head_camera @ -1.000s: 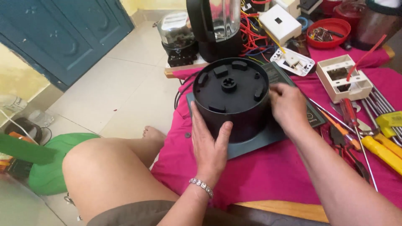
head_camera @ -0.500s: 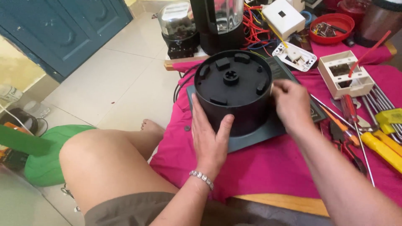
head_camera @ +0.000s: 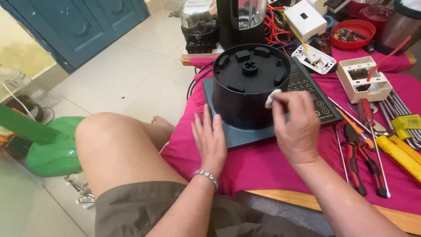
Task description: The person cleans the base of a black kitchen appliance using a white cloth. They wipe the top surface, sides, and bottom of the base while it rests on a pink cloth.
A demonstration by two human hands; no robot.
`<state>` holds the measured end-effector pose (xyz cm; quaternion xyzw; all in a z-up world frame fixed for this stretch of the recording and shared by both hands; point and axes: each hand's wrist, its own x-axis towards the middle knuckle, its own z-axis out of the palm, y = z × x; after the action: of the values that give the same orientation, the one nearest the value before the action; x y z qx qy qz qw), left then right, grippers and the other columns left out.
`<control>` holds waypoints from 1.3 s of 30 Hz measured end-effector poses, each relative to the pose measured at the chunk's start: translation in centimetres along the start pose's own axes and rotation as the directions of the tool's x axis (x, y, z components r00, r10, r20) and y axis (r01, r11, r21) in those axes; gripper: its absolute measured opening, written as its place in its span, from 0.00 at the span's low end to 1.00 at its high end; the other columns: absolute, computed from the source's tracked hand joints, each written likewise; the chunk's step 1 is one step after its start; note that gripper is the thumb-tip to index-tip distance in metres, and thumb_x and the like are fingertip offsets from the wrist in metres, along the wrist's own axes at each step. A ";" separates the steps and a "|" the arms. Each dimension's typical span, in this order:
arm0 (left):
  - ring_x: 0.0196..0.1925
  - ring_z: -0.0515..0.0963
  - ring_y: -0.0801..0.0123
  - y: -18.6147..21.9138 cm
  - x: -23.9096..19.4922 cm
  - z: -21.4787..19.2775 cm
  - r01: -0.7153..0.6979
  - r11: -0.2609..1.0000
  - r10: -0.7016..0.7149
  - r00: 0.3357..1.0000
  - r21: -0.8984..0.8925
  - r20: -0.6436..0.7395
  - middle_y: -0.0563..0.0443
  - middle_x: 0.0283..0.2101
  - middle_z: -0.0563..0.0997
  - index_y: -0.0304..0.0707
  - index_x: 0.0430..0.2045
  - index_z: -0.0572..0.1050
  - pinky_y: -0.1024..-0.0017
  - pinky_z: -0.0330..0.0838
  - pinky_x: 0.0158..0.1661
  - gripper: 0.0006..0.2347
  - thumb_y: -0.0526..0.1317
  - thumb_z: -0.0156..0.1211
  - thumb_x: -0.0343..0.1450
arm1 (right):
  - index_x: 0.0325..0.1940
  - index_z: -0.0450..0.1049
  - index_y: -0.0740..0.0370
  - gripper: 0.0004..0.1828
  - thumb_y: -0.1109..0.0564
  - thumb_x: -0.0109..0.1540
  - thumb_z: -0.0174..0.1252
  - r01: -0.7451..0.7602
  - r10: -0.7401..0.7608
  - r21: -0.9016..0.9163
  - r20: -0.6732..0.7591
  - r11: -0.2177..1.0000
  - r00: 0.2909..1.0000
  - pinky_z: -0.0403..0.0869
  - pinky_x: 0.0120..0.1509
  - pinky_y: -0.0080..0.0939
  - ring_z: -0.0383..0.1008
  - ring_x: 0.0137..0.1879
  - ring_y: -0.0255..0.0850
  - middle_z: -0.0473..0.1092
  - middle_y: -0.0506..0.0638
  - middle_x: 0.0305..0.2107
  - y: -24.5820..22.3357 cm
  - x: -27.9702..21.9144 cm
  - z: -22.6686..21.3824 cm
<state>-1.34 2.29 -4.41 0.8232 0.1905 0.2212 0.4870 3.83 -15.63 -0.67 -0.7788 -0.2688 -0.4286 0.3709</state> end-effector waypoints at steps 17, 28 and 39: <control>0.77 0.51 0.36 -0.3 0.4 0.0 0.032 0.996 -0.041 0.993 0.082 0.111 0.34 0.75 0.56 0.64 0.75 0.51 0.43 0.38 0.72 0.23 0.49 0.32 0.80 | 0.46 0.79 0.53 0.07 0.61 0.65 0.68 0.279 -0.278 -0.175 0.030 0.944 0.960 0.72 0.47 0.47 0.75 0.44 0.47 0.70 0.46 0.37 0.1 1.7 0.3; 0.77 0.51 0.37 -0.8 0.9 0.3 0.025 0.996 -0.035 0.994 0.090 0.104 0.35 0.75 0.56 0.65 0.75 0.51 0.44 0.39 0.72 0.23 0.49 0.32 0.80 | 0.45 0.81 0.41 0.06 0.52 0.64 0.67 0.368 -0.347 -0.275 0.123 0.888 0.930 0.70 0.46 0.45 0.72 0.42 0.42 0.72 0.40 0.36 -0.7 1.1 1.4; 0.77 0.51 0.38 -0.5 0.5 0.3 0.042 0.995 -0.051 0.994 0.092 0.101 0.38 0.76 0.56 0.67 0.74 0.51 0.46 0.38 0.72 0.23 0.48 0.33 0.80 | 0.46 0.83 0.31 0.04 0.46 0.68 0.65 0.407 -0.379 -0.348 0.148 0.845 0.913 0.70 0.48 0.44 0.70 0.46 0.43 0.69 0.39 0.38 0.3 2.5 0.6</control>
<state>-0.80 2.61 -4.87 0.8499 0.1940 0.1581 0.4638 5.54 -15.12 1.17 -0.7782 -0.3501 -0.5094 0.1109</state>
